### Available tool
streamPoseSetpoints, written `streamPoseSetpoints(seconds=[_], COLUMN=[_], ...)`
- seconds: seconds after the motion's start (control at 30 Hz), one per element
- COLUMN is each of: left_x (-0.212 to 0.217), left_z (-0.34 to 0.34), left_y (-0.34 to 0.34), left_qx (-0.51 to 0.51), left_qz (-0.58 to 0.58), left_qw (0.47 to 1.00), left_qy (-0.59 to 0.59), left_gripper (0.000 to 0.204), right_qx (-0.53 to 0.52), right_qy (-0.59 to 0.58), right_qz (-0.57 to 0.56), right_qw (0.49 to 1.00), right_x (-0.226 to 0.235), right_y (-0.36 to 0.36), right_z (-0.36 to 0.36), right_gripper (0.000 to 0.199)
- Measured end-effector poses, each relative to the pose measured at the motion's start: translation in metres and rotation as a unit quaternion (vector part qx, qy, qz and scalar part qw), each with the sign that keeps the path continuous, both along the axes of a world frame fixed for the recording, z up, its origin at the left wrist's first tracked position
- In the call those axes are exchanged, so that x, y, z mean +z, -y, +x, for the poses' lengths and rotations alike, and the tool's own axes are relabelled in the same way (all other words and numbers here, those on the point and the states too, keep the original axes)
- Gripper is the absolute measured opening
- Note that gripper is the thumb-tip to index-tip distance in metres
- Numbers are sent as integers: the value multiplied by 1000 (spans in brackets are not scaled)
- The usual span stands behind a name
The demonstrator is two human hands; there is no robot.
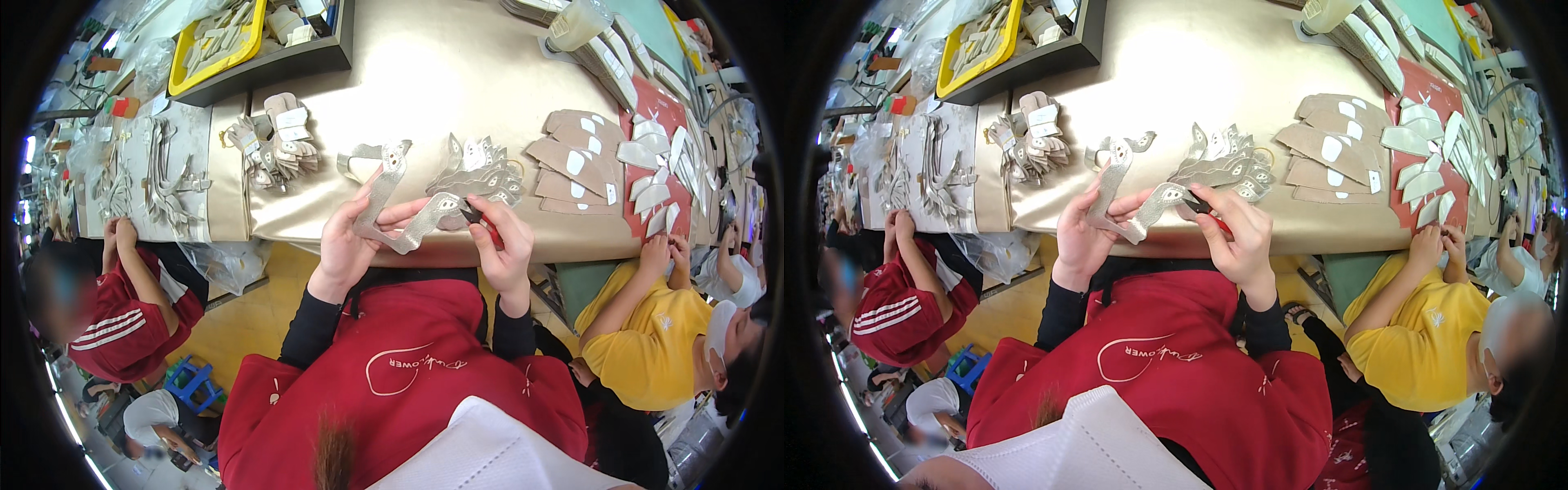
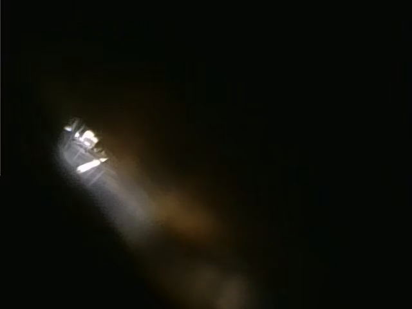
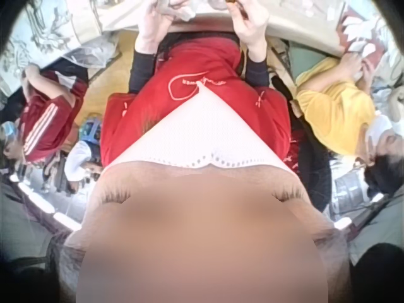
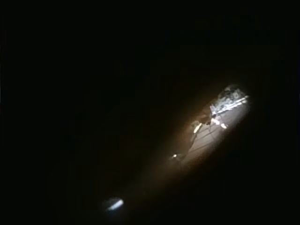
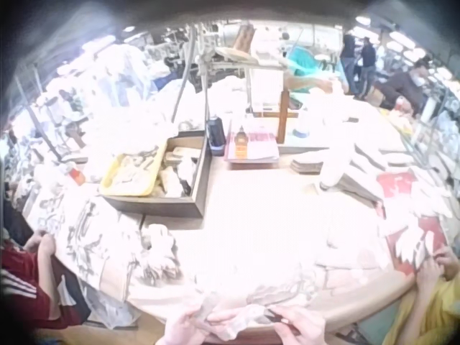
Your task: The person uses red-handled scissors to trim small pieces of light-colored fabric at a workbench. They repeatedly pick up fabric pieces, cut edges, and place the trimmed pieces into a pile on the table. Other workers are visible in the background performing similar tasks.
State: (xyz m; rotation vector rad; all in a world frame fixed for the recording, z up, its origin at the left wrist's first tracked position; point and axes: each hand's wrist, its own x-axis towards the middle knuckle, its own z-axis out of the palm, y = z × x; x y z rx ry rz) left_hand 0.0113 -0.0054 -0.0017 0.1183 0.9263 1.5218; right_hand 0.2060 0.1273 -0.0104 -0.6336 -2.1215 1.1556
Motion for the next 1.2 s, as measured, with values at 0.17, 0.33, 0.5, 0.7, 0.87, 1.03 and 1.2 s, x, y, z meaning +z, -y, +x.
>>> streamPoseSetpoints(seconds=[0.17, 0.33, 0.5, 0.7, 0.87, 1.03, 1.2], left_x=[-2, -3, -4, -13, -33, -42, -51], left_z=[-2, -2, 4, 15, 16, -21, -59], left_y=[4, 7, -5, -40, -60, -44, -30], left_qx=[-11, -22, -63, -217, -207, -76, -60], left_qz=[12, 28, 27, 61, 17, -3, -110], left_qw=[1000, 999, 998, 971, 925, 881, 672], left_qy=[-3, 1, 8, -75, -317, -468, -730], left_gripper=[69, 68, 69, 62, 47, 41, 43], right_qx=[-70, -56, -22, -120, -178, -211, -249], right_qy=[-81, -86, -8, -4, 52, 59, -55], right_qz=[-151, -363, -307, -410, -303, -289, -303], right_qw=[983, 926, 951, 904, 935, 932, 918], right_x=[5, 3, -10, -8, -30, -32, -16], right_y=[8, 10, 6, -10, -6, 0, -2], right_z=[-8, -3, 2, 41, 47, 41, 32], right_gripper=[34, 30, 15, 9, 17, 38, 43])
